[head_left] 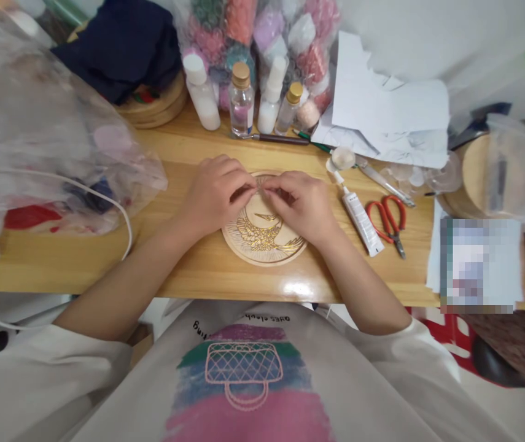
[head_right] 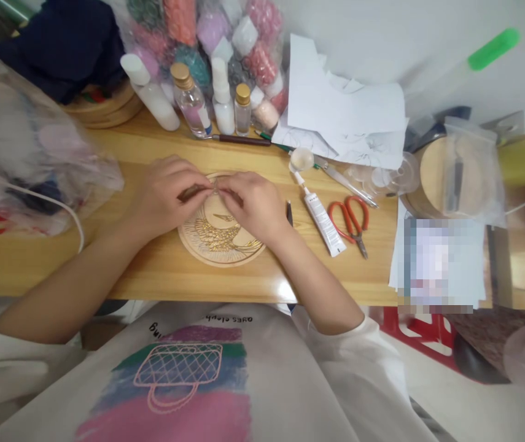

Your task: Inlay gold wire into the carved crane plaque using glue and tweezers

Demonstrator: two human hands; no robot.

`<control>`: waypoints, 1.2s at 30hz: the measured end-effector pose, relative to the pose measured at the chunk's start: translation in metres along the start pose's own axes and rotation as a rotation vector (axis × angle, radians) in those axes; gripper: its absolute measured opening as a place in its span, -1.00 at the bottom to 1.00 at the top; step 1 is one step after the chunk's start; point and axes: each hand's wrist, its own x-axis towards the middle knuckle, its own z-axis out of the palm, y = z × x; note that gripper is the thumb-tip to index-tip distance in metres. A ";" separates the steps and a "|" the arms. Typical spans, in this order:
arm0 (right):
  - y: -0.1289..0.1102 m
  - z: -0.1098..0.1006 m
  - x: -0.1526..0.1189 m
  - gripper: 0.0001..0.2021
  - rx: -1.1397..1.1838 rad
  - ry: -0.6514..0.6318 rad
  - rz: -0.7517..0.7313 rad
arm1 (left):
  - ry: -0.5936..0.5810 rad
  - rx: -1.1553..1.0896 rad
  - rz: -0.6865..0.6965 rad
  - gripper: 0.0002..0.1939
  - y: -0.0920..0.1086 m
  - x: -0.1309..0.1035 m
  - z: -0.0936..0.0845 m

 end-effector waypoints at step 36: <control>0.001 -0.003 -0.001 -0.87 -0.006 -0.059 -0.031 | -0.038 -0.045 0.096 -0.79 0.004 0.002 0.000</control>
